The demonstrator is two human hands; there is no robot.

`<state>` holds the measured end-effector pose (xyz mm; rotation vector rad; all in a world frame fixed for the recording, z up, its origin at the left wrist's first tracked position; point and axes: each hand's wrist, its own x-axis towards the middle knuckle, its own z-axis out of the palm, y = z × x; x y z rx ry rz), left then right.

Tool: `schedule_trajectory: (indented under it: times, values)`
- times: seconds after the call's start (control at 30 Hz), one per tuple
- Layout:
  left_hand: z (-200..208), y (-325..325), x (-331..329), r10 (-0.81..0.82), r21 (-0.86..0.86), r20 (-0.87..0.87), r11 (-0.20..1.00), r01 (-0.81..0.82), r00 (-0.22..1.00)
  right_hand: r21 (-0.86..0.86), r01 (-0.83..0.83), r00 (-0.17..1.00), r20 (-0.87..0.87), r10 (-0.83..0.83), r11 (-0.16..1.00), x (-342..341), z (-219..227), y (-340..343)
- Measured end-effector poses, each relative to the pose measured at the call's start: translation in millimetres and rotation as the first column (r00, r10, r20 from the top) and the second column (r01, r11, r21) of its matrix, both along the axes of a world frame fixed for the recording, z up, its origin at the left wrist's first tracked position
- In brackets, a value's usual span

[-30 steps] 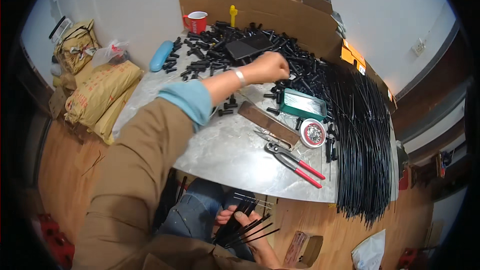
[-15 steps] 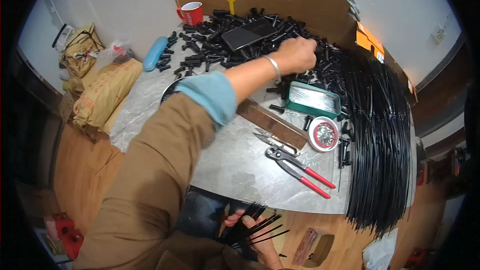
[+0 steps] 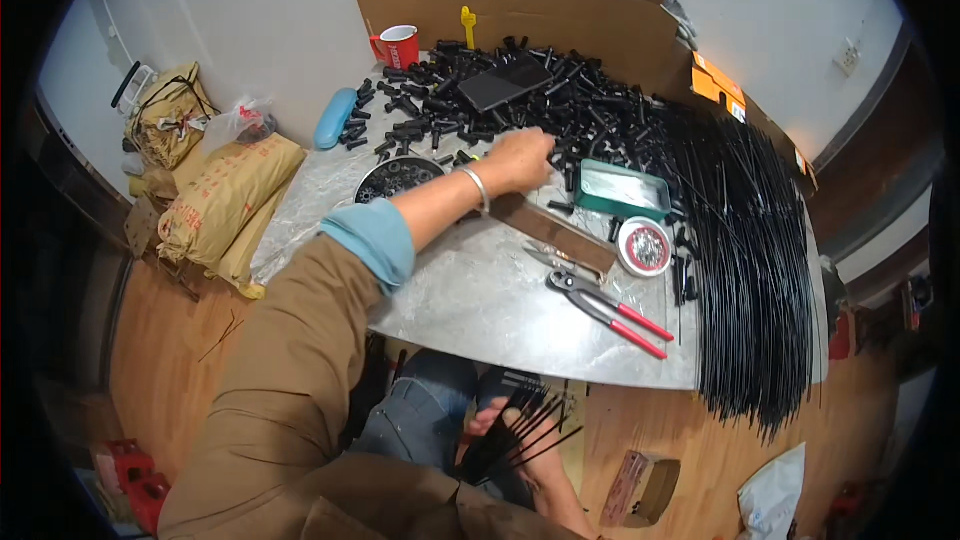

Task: Organizing and securing groups of black wires using plastic clips and pliers.

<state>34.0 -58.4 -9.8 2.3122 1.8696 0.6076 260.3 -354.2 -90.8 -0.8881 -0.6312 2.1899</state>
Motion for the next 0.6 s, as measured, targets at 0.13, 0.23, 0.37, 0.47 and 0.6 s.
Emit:
schedule_trajectory:
  times: [0.13,0.23,0.37,0.47,0.6]
  values:
    - [29,-65,-16,-0.182,0.006,0.177,0.983,0.184,0.967,0.023,-0.005,0.999,0.032,0.005,1.000,-9,-3,5]
    - [45,-139,-1,-0.254,-0.181,0.273,0.933,0.309,0.928,-0.006,0.026,1.000,-0.009,-0.026,1.000,-6,-5,0]
    - [10,-239,-12,-0.110,-0.319,0.576,0.882,0.346,0.810,0.100,0.049,0.999,-0.015,-0.047,0.994,-20,9,-11]
    - [-25,-301,-15,0.436,-0.556,0.828,0.719,0.417,0.354,0.164,-0.032,0.999,0.021,0.029,0.986,-29,14,-22]
    - [-65,-339,11,0.474,-0.334,0.851,0.822,0.462,-0.228,0.236,-0.071,0.997,0.056,0.059,0.969,-38,23,-39]
